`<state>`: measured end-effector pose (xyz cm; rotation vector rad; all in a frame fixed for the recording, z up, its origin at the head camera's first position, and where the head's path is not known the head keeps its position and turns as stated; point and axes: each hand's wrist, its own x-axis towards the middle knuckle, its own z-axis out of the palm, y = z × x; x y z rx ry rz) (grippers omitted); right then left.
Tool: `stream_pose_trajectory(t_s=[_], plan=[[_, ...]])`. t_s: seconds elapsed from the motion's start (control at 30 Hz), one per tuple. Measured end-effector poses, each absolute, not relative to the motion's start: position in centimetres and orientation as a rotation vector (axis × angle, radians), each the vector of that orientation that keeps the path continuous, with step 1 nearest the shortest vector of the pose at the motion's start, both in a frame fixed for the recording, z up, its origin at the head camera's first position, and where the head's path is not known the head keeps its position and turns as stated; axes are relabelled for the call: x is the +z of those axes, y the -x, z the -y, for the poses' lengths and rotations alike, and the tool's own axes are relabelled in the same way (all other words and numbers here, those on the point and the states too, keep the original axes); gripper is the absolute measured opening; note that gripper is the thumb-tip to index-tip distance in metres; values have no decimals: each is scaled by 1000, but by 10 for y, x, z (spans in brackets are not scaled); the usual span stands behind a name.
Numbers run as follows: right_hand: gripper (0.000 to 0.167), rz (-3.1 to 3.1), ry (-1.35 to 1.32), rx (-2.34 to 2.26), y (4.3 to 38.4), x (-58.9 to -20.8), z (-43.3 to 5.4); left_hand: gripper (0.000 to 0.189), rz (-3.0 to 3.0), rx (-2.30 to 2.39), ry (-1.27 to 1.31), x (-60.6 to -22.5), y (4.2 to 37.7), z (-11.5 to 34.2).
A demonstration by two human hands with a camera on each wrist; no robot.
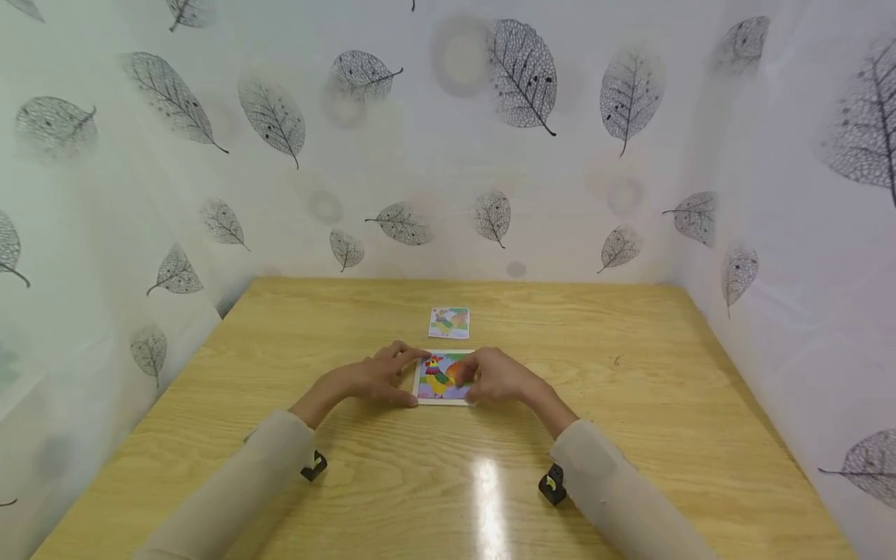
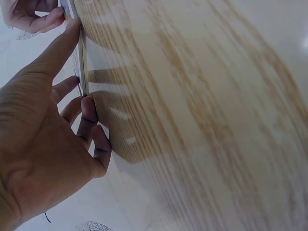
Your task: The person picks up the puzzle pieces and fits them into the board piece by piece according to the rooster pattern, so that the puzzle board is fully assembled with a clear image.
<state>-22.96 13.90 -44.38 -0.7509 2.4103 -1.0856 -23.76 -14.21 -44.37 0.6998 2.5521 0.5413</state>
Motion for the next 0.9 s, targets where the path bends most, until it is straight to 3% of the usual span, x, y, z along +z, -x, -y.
stream_pose_trajectory(t_s=[0.5, 0.9], plan=[[17, -2331, 717, -1114, 225, -442, -145, 84, -2556, 537, -711, -444, 237, 142], [32, -2281, 973, -995, 205, -427, -165, 84, -2553, 511, -725, -441, 238, 139]])
